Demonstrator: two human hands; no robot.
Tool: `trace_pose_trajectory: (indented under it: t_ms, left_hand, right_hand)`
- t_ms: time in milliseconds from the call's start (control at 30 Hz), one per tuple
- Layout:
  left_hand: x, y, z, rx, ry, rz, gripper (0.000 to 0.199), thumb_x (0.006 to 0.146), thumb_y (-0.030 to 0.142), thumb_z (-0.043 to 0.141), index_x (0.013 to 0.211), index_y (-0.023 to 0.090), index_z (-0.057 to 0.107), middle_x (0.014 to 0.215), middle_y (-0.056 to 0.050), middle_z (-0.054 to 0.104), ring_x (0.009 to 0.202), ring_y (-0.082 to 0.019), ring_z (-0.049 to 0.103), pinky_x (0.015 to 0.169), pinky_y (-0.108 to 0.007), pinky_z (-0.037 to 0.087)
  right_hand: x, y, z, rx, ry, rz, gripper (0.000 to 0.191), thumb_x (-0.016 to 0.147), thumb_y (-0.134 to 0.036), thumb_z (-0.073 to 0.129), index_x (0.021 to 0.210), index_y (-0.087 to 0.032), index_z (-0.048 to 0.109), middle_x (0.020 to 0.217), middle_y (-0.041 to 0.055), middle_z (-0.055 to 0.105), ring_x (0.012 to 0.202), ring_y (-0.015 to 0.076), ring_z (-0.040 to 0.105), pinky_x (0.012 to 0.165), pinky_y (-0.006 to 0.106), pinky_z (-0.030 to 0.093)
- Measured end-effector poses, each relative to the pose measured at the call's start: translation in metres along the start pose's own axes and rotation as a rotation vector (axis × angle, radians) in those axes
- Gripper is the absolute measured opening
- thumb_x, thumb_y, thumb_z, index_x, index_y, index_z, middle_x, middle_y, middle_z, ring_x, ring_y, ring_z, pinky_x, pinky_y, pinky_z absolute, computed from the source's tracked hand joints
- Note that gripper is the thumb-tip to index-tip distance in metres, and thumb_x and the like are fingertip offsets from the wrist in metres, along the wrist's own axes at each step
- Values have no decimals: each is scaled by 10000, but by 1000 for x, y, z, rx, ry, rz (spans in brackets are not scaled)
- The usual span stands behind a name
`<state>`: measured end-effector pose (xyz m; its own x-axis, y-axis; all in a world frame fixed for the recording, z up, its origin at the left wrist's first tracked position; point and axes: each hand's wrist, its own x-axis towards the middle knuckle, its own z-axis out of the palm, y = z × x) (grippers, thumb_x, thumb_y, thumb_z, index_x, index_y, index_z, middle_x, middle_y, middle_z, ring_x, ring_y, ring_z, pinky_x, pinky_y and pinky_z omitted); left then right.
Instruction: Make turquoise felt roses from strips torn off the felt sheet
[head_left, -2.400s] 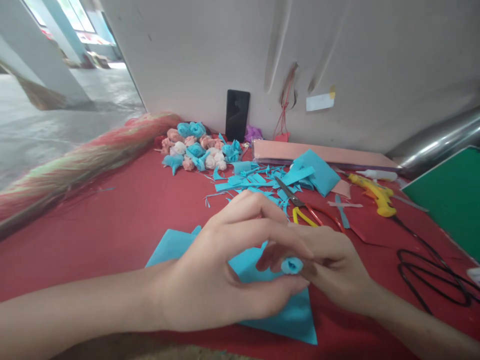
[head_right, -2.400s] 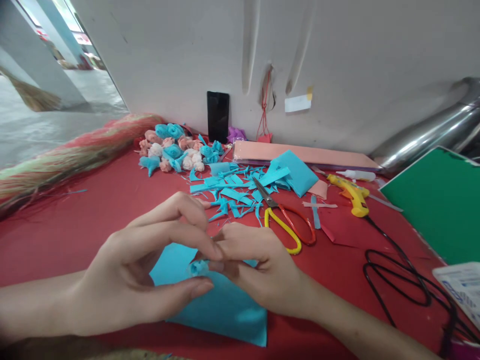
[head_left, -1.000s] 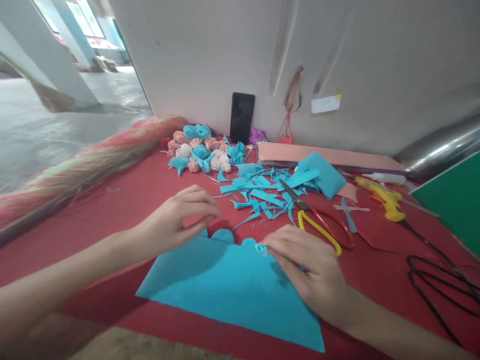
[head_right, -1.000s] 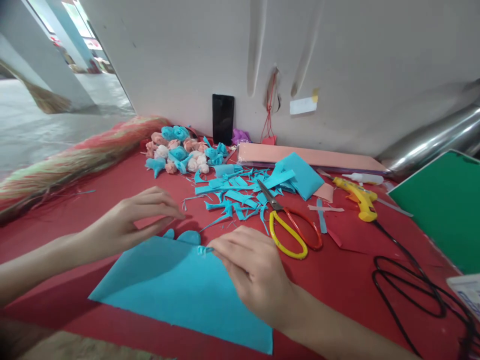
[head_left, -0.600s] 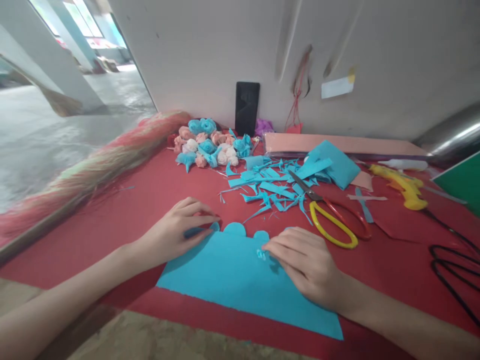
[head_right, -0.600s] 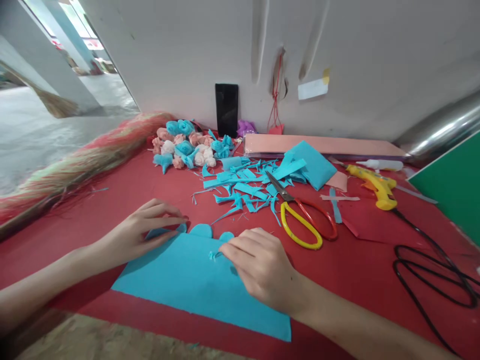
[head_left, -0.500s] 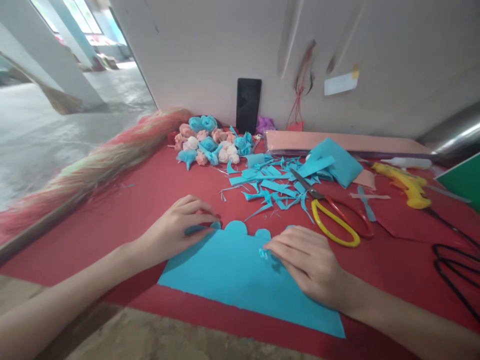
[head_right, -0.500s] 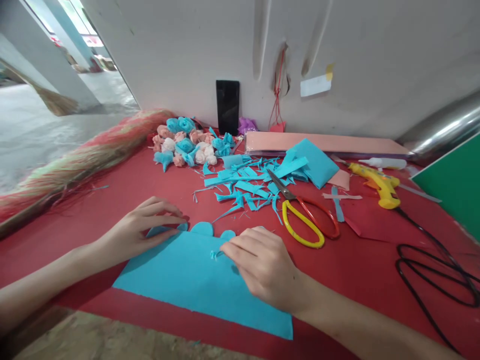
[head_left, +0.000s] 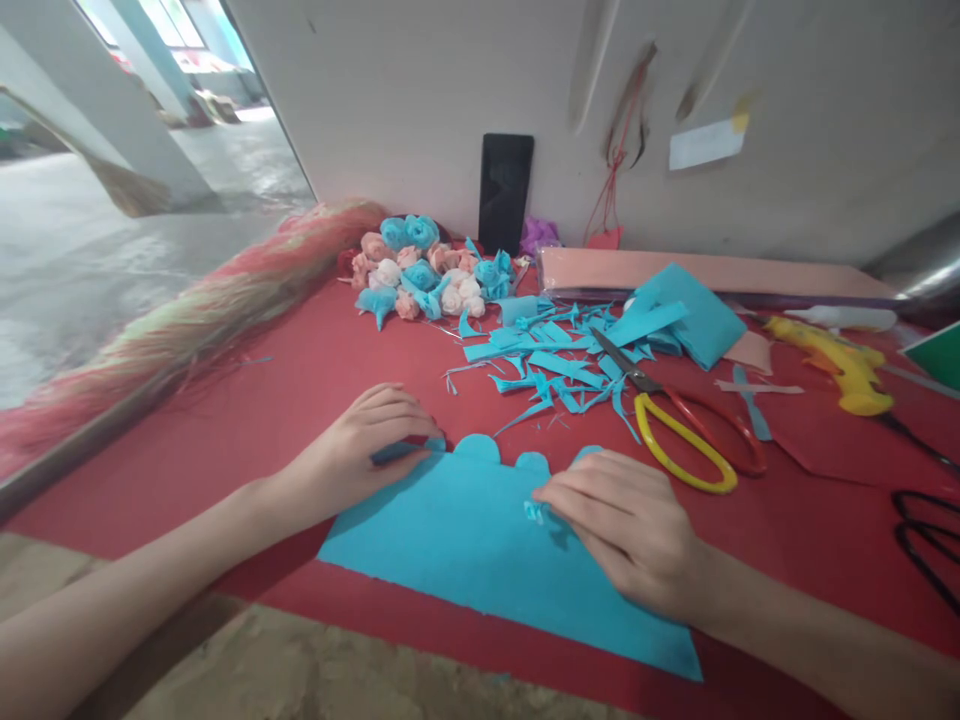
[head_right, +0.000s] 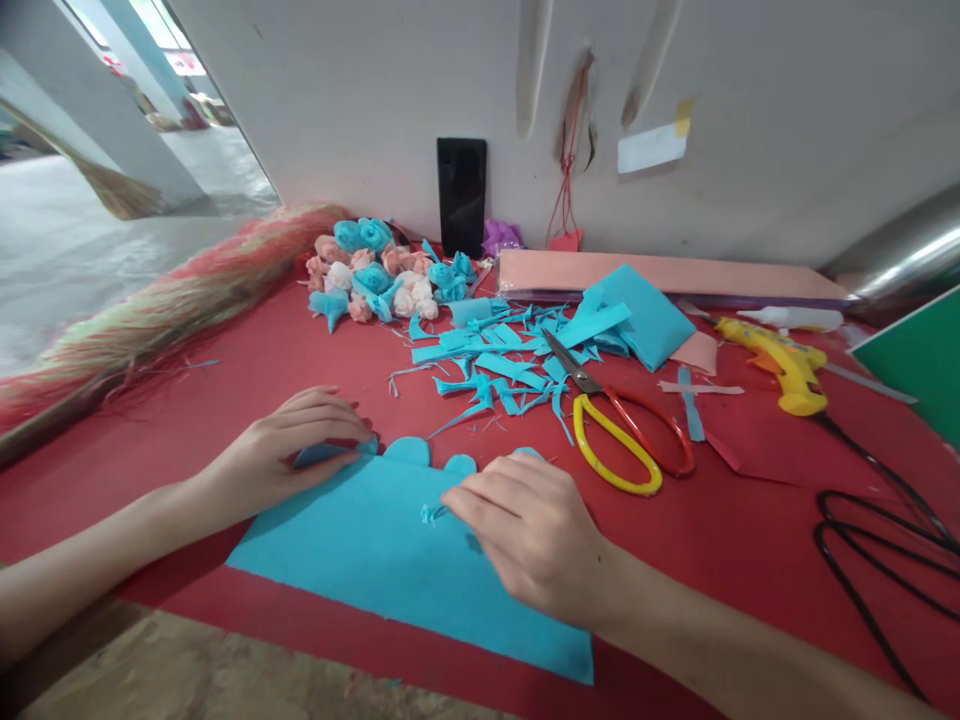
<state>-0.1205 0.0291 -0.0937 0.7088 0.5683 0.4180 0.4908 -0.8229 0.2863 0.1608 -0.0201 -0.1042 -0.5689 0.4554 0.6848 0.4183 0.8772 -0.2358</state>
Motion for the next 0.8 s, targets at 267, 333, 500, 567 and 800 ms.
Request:
trace_pose_trajectory:
  t_ms: [267,333,500,567,800]
  left_hand:
    - [-3,-1,3,27,4,-19,136,891,161,514,876,213,639,860,-17,727,844,-149,655,988,-372,420]
    - [-5,-2,3,39,1,-24,134,885,157,527,885,223,644,865,-1,731,864,-147,653,1030,-381,383]
    - [-10,0,4,64,-20,-96,147,897,163,497,920,229,626,902,-5,726,946,-162,647,1108,-448,282]
    - [-10,1,5,72,-11,-138,154,912,178,459,917,219,607,905,-16,714,954,-169,648,1123,-481,252]
    - [-6,6,6,57,19,-298,138,910,245,412,876,213,541,792,14,672,775,-154,671,1096,-500,327]
  right_hand:
    - [1,-1,-1,-4,-3,-2,199,887,-61,436,954,-137,608,776,65,718,674,168,648,631,309,501]
    - [1,-1,-1,5,-7,-4,196,888,-66,441,961,-138,608,780,66,719,683,168,652,635,307,503]
    - [1,-1,-1,-1,-1,-12,195,901,-75,430,960,-136,607,777,68,722,685,168,658,629,303,499]
    - [2,-1,-2,0,-3,-15,190,901,-71,432,954,-126,606,775,73,720,683,173,657,625,307,496]
    - [3,-1,-1,-6,-19,-15,207,904,-72,418,951,-127,612,765,72,718,679,171,653,631,306,494]
